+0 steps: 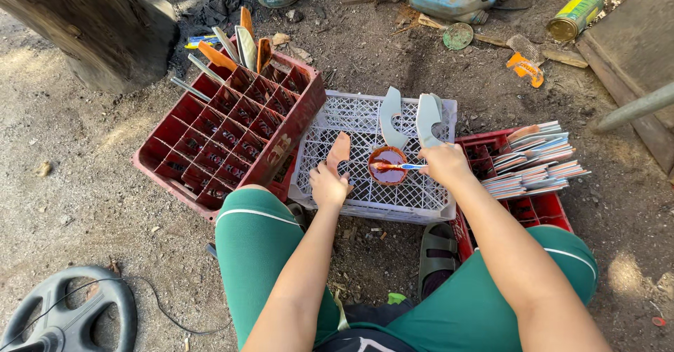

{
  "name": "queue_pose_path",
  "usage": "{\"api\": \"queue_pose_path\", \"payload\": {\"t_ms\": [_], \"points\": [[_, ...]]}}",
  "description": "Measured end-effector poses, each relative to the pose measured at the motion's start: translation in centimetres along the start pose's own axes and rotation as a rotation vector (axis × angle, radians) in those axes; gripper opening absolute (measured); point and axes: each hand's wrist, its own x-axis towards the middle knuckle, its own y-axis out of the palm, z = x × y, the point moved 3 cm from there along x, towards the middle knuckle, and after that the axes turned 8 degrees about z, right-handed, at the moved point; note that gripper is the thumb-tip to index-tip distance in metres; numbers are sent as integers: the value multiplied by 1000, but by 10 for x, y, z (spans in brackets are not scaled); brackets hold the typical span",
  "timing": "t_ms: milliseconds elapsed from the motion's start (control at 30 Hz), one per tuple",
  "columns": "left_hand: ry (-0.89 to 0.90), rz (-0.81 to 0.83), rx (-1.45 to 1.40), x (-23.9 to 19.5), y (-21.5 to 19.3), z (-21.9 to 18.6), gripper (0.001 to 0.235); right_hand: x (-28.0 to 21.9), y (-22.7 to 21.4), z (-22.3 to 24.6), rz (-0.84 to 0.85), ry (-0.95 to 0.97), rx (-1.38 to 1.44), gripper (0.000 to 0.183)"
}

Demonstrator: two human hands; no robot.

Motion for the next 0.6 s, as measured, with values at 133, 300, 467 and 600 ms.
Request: {"api": "queue_pose_path", "payload": {"t_ms": [133,300,467,600], "points": [[-14,1,-2,-6,-5,-8,85,-3,-1,9,10,-49,7,29],[-47,-10,-59,-2,-7,-8,83,-21,-20,18,-145,-53,78,16],[-140,186,-180,14,8,9,36,-70,-63,30,-251,9,111,16],[-69,83,-416,15,15,15,27,-116,-86,30,-395,64,304,21]]}}
